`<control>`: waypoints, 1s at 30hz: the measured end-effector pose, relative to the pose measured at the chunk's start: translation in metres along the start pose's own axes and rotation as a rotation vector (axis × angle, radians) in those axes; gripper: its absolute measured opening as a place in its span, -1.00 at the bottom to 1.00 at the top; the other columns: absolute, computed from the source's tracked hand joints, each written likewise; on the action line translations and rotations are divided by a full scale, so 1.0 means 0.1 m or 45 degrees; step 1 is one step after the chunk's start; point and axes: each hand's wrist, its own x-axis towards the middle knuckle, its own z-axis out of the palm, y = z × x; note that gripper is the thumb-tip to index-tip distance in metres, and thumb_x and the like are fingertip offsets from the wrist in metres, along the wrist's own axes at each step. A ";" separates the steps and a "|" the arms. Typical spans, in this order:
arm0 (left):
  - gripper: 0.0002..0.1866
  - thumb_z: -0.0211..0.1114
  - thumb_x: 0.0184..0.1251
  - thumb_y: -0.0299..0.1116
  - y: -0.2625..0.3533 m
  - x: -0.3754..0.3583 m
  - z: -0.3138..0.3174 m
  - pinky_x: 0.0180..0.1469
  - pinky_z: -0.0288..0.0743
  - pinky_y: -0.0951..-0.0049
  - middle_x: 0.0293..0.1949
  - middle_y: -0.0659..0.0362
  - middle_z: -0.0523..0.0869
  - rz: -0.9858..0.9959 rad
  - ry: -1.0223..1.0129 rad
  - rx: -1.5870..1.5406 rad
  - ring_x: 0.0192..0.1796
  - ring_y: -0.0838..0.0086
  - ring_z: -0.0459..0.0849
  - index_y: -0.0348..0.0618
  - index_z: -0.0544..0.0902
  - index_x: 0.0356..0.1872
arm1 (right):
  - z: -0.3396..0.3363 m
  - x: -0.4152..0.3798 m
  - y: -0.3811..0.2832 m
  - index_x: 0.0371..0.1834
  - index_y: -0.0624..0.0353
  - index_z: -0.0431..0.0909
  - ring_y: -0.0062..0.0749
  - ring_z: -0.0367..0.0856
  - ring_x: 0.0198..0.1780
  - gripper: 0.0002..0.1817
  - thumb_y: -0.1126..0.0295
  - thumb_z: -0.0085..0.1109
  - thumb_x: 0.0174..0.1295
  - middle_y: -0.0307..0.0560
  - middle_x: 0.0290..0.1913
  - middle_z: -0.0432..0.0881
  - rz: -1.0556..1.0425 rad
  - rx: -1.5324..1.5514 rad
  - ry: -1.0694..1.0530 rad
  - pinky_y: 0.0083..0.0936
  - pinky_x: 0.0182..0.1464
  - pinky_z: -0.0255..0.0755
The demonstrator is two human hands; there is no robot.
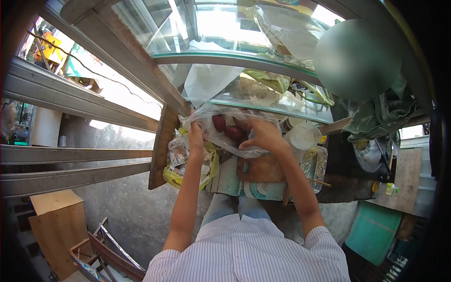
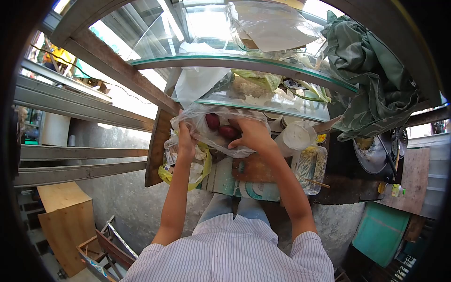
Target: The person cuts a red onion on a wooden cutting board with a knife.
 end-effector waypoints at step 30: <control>-0.67 0.00 0.51 -0.02 -0.02 -0.32 0.09 -0.26 0.28 0.57 -0.38 0.37 0.44 -0.030 0.060 0.135 -0.33 0.66 0.39 -0.06 0.52 -0.21 | 0.44 0.16 0.38 0.07 0.25 0.50 0.03 0.59 0.02 -0.30 0.20 0.51 -0.20 0.19 -0.05 0.62 0.287 -0.509 -0.212 -0.23 0.05 0.48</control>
